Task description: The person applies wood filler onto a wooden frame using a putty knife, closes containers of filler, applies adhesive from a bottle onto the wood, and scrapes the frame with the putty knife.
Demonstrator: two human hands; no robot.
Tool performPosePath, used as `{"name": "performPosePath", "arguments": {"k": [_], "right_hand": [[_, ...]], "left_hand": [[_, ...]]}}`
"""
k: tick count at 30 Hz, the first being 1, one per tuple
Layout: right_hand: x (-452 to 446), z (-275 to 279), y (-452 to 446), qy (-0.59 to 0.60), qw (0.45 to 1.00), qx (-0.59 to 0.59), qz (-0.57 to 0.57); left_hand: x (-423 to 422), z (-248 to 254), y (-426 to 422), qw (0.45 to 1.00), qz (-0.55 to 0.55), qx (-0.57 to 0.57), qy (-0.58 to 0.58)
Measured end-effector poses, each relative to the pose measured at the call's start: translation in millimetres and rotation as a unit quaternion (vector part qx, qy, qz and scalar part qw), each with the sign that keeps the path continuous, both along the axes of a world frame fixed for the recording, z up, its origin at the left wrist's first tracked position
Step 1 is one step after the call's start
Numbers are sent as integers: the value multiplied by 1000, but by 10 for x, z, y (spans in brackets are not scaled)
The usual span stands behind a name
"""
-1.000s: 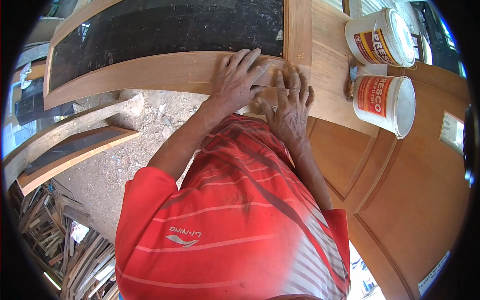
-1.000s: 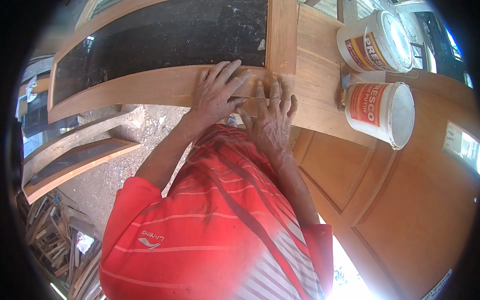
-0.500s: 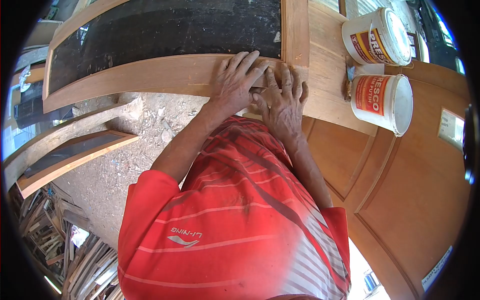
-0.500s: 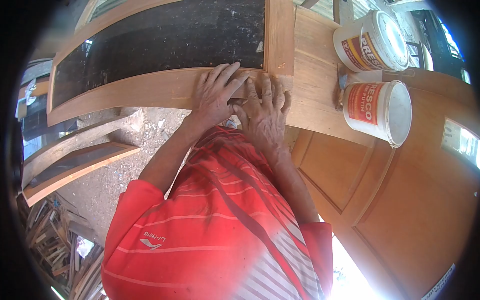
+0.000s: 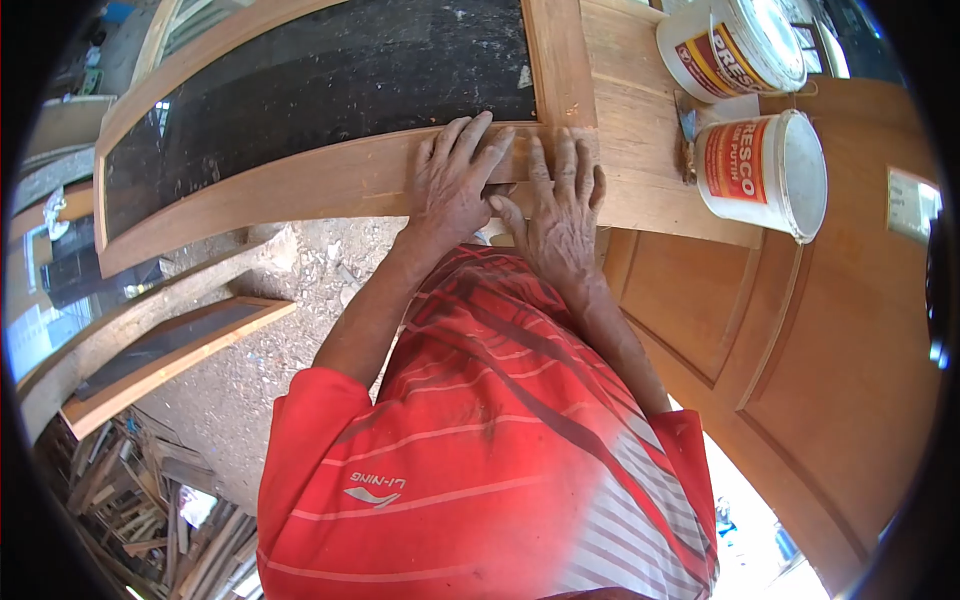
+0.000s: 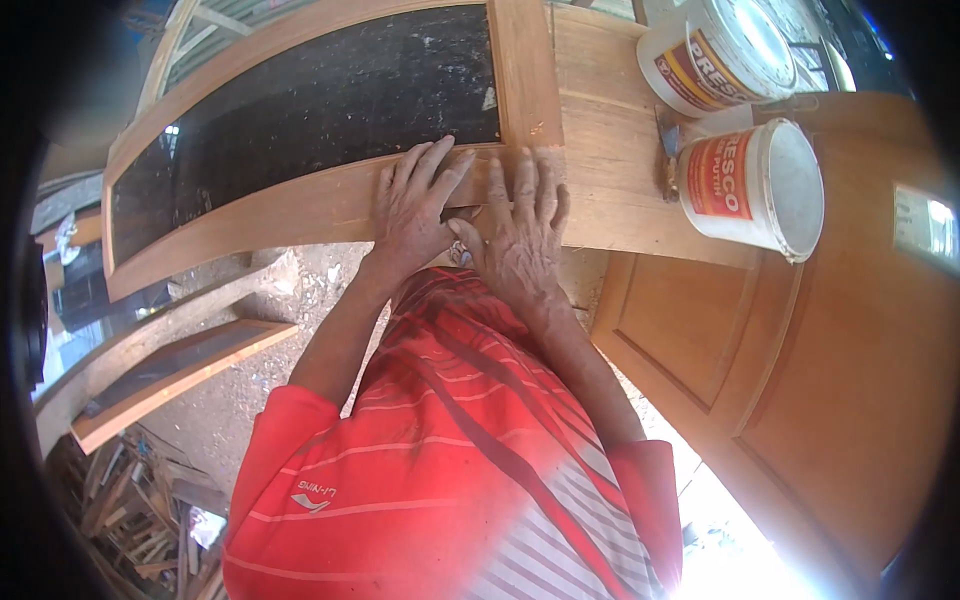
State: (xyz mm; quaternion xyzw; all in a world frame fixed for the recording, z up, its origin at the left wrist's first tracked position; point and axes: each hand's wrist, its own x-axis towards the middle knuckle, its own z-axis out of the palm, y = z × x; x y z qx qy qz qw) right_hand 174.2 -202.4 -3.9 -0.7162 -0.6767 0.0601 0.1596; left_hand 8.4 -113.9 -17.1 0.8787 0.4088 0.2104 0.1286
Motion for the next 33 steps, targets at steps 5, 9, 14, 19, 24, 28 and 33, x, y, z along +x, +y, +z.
{"name": "performPosePath", "arguments": {"k": [5,9,14,19,24,28,33], "right_hand": [[4,7,-23,-6,999,-3,-36],[-30,-56,-116,10,1000,-3,-14],[-51,-80,-161,12,998,-2,-63],[-33,-59,-45,21,998,16,-50],[-7,-19,-136,18,995,-17,-93],[4,-29,-226,7,998,-26,-64],[114,-102,-259,1,996,-25,-86]], "left_hand": [[7,0,17,1000,-3,3,10],[25,-33,7,1000,2,10,12],[20,-9,4,1000,4,0,20],[26,-6,-16,1000,-1,-5,22],[22,-8,10,1000,-1,-2,21],[37,-20,0,1000,1,1,18],[33,-2,16,1000,1,0,17]]}}
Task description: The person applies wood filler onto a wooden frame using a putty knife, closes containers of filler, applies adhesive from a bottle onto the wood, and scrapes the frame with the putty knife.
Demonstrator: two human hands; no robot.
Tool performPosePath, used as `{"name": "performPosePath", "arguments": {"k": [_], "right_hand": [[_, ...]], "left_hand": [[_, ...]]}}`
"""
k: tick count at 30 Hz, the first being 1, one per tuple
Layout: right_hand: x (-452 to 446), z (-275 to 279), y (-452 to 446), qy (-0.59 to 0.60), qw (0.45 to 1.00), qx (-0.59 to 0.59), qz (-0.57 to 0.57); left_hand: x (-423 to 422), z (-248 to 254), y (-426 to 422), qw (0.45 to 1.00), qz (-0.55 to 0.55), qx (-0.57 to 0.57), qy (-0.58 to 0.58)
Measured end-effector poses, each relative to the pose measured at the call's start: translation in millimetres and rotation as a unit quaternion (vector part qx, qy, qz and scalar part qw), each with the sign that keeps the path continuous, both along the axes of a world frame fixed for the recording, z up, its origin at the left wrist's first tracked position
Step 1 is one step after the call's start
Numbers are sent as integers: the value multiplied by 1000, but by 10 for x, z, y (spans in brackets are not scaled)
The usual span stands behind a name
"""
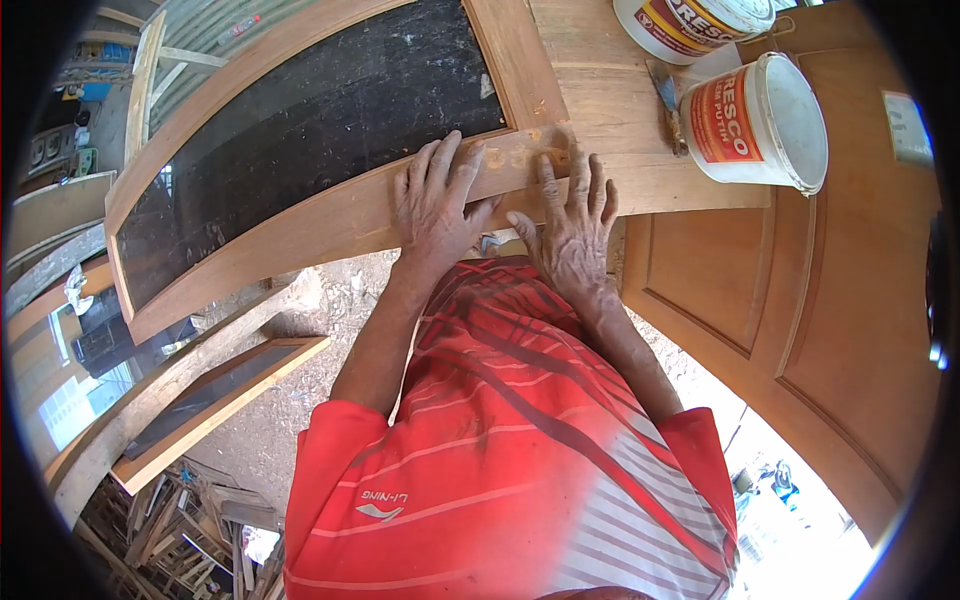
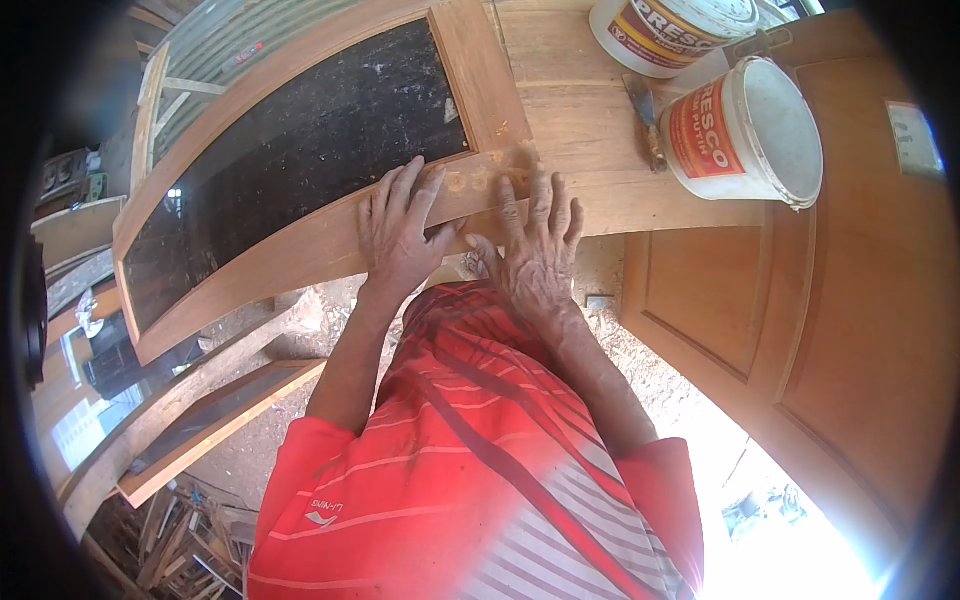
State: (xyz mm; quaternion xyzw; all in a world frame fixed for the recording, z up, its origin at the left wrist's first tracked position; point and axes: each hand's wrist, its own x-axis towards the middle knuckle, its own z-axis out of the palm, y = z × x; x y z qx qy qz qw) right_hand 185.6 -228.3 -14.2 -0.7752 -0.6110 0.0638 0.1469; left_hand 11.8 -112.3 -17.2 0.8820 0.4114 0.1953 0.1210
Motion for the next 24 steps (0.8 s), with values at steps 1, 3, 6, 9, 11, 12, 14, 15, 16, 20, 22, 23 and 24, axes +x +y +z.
{"name": "performPosePath", "arguments": {"k": [1,3,6,9,11,12,14,15,16,20,22,23,24], "right_hand": [[5,40,4,7,1000,-6,3],[19,39,8,12,1000,-1,14],[48,-19,7,-9,1000,8,-8],[105,-20,-4,-16,1000,9,-7],[141,0,-1,-21,1000,18,-9],[154,12,-1,-23,999,22,-8],[185,29,-11,-26,999,23,-7],[193,37,-13,-27,999,23,-8],[190,51,-22,-18,1000,24,-4],[149,33,-153,-1,1000,21,-3],[153,-27,-193,-5,1000,18,-7],[161,-48,-199,-8,1000,17,-9],[168,-53,-201,-12,1000,15,-12]], "left_hand": [[10,-8,2,1000,-2,6,0],[3,-25,4,1000,-2,17,2],[1,-14,2,1000,-1,7,-1],[6,-7,-7,1000,1,4,2],[5,-22,-3,1000,-1,11,0],[0,-30,-4,1000,-1,14,0],[-1,-41,-6,1000,1,12,0],[1,-42,-5,1000,1,12,1],[3,-29,-5,1000,1,8,3],[12,4,0,1000,0,6,3],[7,-8,-5,1000,1,9,1],[4,-20,-4,1000,0,10,1],[4,-28,-3,1000,0,11,1]]}}
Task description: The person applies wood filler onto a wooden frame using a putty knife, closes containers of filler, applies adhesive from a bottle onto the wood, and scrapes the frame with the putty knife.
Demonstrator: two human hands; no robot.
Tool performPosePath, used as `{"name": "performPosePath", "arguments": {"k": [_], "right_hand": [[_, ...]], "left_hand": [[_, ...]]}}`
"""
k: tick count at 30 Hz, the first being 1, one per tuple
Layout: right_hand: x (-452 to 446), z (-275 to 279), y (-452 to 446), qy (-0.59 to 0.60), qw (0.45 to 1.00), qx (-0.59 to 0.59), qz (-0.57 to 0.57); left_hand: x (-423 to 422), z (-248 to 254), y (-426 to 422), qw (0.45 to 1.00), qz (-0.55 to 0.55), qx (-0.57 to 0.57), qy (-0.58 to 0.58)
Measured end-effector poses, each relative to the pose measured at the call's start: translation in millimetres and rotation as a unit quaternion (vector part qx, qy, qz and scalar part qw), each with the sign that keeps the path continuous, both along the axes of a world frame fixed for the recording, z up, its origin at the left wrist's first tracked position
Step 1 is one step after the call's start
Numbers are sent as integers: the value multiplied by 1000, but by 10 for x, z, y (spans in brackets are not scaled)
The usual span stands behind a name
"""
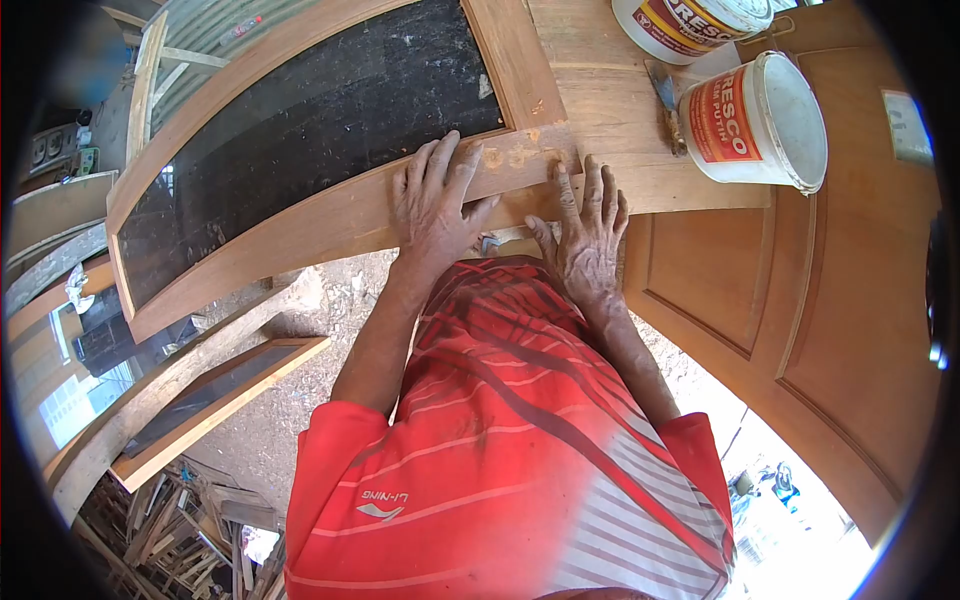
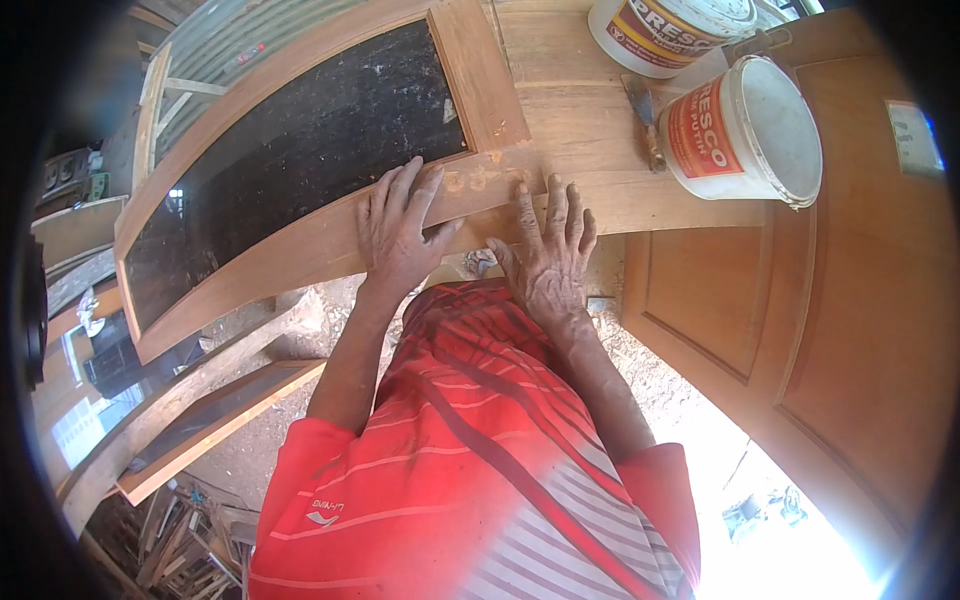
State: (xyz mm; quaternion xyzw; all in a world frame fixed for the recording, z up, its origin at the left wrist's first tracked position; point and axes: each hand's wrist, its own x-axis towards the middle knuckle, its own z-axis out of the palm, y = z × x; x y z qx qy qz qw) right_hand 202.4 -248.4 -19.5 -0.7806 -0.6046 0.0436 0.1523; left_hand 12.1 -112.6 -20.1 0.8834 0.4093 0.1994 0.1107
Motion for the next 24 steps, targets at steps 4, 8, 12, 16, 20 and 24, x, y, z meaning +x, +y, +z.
{"name": "performPosePath", "arguments": {"k": [4,8,12,16,20,24], "right_hand": [[22,27,106,21,999,29,-9],[167,14,163,-3,999,32,11],[211,17,114,-16,999,5,34],[272,38,142,-19,998,5,54],[317,82,85,14,997,-13,70],[437,70,174,-33,995,-4,89]], "left_hand": [[-4,13,-4,1000,0,0,1],[-10,20,-18,1000,3,-2,-1],[-22,52,-26,1000,8,-8,-3],[-16,10,-21,1000,17,-6,-10],[-10,-4,-65,1000,17,2,-19],[12,-27,-43,1000,22,3,-15]]}}
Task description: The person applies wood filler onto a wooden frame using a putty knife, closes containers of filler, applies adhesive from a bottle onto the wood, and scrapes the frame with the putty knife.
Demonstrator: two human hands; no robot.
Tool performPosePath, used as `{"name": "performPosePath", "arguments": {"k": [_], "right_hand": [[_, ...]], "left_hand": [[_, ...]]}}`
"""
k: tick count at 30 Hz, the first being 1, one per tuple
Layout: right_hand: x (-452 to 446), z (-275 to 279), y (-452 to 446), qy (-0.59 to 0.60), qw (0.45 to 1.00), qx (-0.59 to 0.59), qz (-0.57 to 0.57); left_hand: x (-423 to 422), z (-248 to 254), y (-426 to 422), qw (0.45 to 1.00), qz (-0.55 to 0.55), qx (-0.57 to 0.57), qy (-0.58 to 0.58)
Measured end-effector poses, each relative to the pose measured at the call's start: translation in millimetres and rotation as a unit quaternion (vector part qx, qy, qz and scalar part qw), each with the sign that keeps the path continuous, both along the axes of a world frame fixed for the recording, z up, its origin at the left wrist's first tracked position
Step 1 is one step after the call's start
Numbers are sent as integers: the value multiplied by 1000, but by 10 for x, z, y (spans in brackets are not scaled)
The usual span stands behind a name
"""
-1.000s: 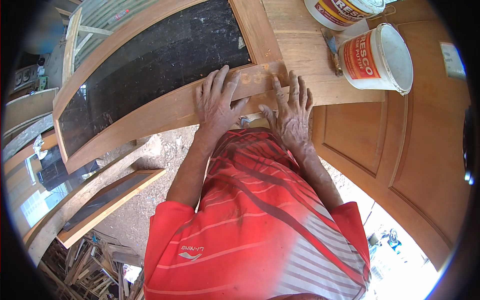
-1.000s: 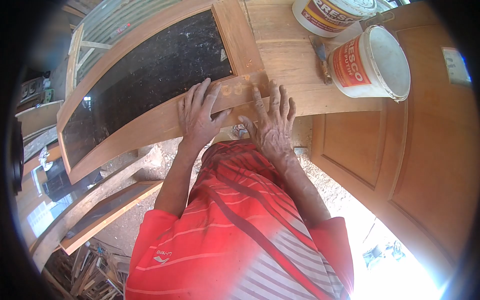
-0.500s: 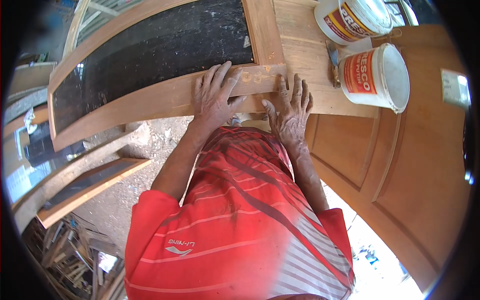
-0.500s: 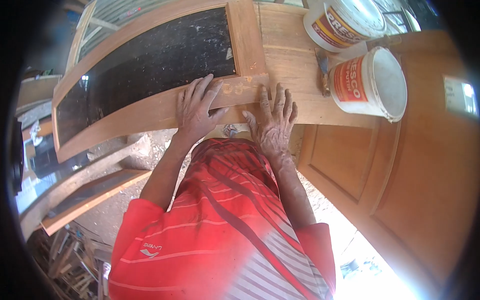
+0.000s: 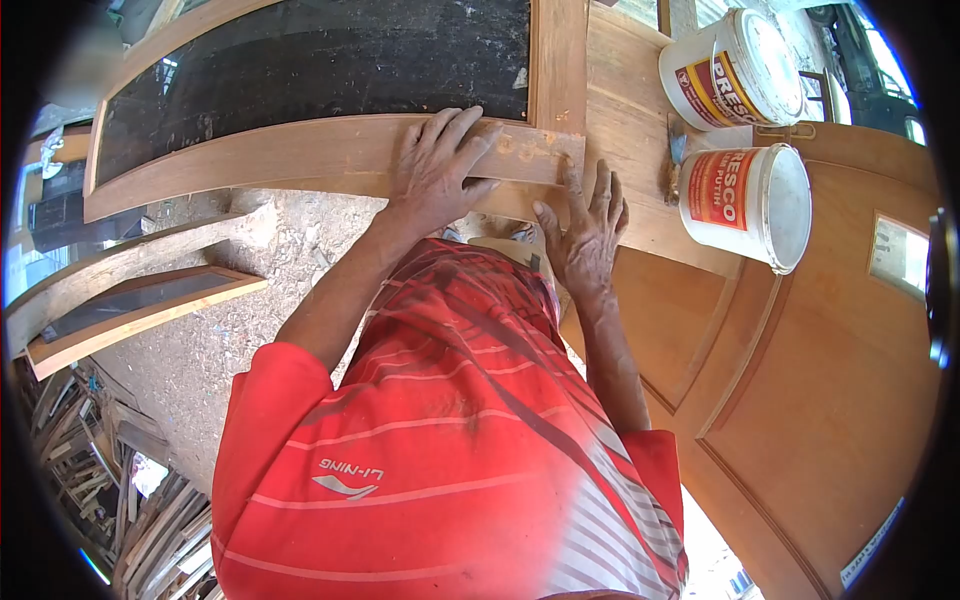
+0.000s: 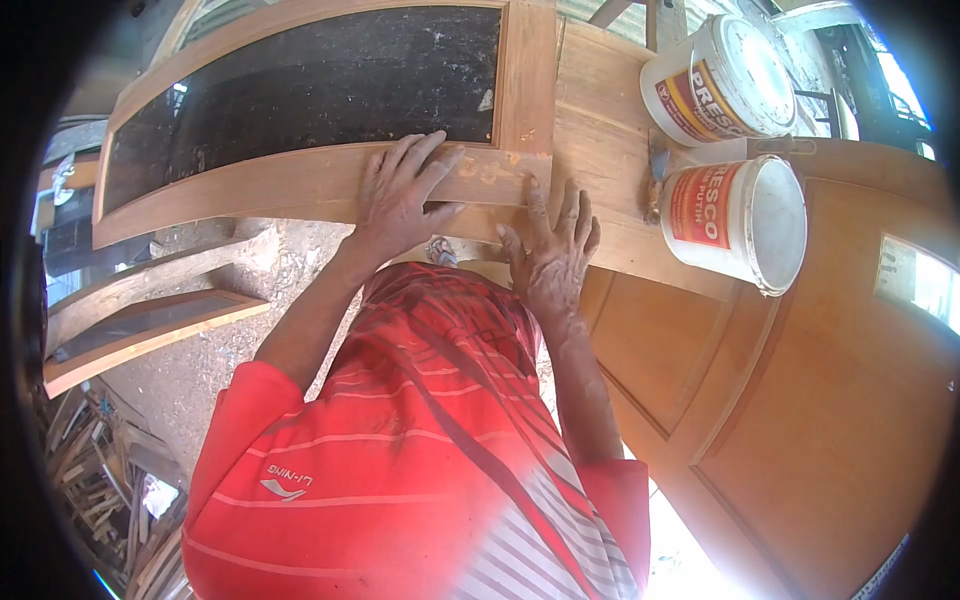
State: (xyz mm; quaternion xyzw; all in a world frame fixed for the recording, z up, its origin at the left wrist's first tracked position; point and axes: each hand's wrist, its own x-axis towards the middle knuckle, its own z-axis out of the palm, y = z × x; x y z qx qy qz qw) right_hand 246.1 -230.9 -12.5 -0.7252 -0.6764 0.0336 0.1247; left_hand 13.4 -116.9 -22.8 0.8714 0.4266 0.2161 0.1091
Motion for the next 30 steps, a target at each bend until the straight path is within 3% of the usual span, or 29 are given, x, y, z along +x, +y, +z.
{"name": "performPosePath", "arguments": {"k": [6,12,18,21,24,27,30], "right_hand": [[80,161,91,105,994,1,15],[409,137,131,53,990,-74,106],[636,88,143,64,977,-36,199],[697,131,210,83,973,13,214],[751,166,260,39,961,-3,272],[804,205,341,97,958,8,270],[823,146,342,64,961,12,268]], "left_hand": [[6,22,-9,1000,1,-2,2],[75,54,-90,998,41,-46,12],[193,69,-185,994,95,-46,28],[218,30,-217,990,121,-53,-42],[239,10,-265,988,148,-48,-14],[280,34,-295,985,165,-46,-4],[300,10,-318,985,166,-37,-18]]}}
